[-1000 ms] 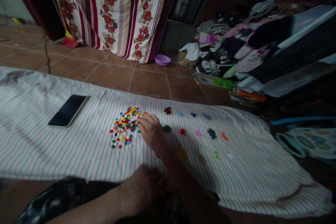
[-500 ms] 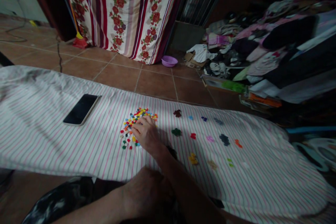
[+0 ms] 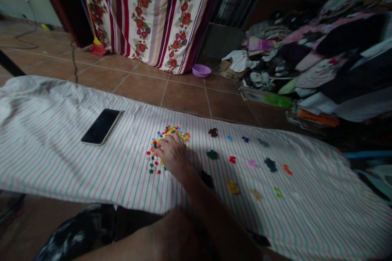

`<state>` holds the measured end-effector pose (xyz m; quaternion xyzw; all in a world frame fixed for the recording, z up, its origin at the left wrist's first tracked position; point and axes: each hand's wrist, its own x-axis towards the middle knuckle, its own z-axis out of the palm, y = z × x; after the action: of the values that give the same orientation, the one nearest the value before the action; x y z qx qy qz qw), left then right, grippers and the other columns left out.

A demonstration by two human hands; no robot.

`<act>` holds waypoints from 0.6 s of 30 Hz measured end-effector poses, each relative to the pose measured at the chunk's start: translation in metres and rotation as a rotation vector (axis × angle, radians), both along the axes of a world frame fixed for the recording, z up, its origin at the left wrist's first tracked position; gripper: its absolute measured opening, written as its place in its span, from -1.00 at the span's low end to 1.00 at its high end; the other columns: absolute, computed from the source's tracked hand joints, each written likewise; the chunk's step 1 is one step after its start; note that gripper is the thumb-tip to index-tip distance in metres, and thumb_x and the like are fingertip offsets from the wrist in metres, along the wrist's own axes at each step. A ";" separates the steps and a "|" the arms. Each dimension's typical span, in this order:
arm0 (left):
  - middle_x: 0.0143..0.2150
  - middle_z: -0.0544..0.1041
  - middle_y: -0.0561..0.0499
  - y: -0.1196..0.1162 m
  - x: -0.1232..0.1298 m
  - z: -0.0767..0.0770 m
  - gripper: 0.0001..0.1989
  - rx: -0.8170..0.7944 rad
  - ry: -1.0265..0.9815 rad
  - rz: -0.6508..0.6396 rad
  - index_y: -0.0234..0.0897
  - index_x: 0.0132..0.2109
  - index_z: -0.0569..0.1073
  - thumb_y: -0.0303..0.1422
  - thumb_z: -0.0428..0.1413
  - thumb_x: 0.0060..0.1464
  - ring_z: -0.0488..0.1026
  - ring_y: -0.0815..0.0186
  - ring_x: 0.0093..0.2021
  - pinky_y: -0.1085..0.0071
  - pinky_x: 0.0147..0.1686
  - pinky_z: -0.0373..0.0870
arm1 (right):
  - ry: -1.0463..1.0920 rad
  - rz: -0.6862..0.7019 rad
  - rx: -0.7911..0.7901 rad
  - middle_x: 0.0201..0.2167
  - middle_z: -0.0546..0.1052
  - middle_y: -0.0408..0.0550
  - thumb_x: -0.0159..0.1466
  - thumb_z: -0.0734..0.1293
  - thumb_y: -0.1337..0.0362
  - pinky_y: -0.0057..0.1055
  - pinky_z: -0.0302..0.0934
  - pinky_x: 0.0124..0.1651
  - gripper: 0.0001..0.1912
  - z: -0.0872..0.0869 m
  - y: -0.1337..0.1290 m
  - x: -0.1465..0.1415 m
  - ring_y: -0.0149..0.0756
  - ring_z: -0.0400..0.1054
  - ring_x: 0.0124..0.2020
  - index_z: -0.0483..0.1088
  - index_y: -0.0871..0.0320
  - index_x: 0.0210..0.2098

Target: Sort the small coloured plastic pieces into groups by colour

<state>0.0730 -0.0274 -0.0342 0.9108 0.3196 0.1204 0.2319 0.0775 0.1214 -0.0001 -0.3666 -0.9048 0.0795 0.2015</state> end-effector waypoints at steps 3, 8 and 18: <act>-0.44 0.57 0.12 -0.002 0.005 -0.012 -0.81 -0.052 0.023 -0.038 -0.13 -0.37 0.51 -0.30 0.07 0.19 0.47 0.40 -0.49 0.49 -0.49 0.34 | -0.013 0.006 0.017 -0.36 0.48 -0.03 0.28 0.35 0.28 -0.25 0.11 -0.13 -0.86 0.001 0.000 0.000 -0.17 0.22 -0.19 0.46 0.10 -0.42; -0.31 0.61 0.04 0.000 0.002 0.004 -0.80 -0.036 0.044 -0.017 -0.19 -0.25 0.52 -0.28 0.02 0.22 0.53 0.32 -0.36 0.45 -0.41 0.39 | -0.023 -0.003 0.008 -0.37 0.48 -0.04 0.30 0.32 0.32 -0.25 0.10 -0.13 -0.84 0.003 -0.001 0.001 -0.17 0.23 -0.19 0.46 0.12 -0.42; -0.14 0.61 0.03 0.002 0.010 -0.009 -0.79 -0.031 0.007 -0.037 -0.15 -0.09 0.51 -0.26 0.03 0.21 0.55 0.28 -0.19 0.41 -0.24 0.45 | -0.029 0.052 0.017 -0.31 0.49 0.00 0.28 0.37 0.27 -0.19 0.12 -0.09 -0.93 -0.004 -0.004 -0.001 -0.13 0.23 -0.16 0.51 0.11 -0.31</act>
<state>0.0829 -0.0254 -0.0434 0.9133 0.3052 0.1080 0.2472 0.0768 0.1175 -0.0046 -0.3422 -0.9175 0.0717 0.1895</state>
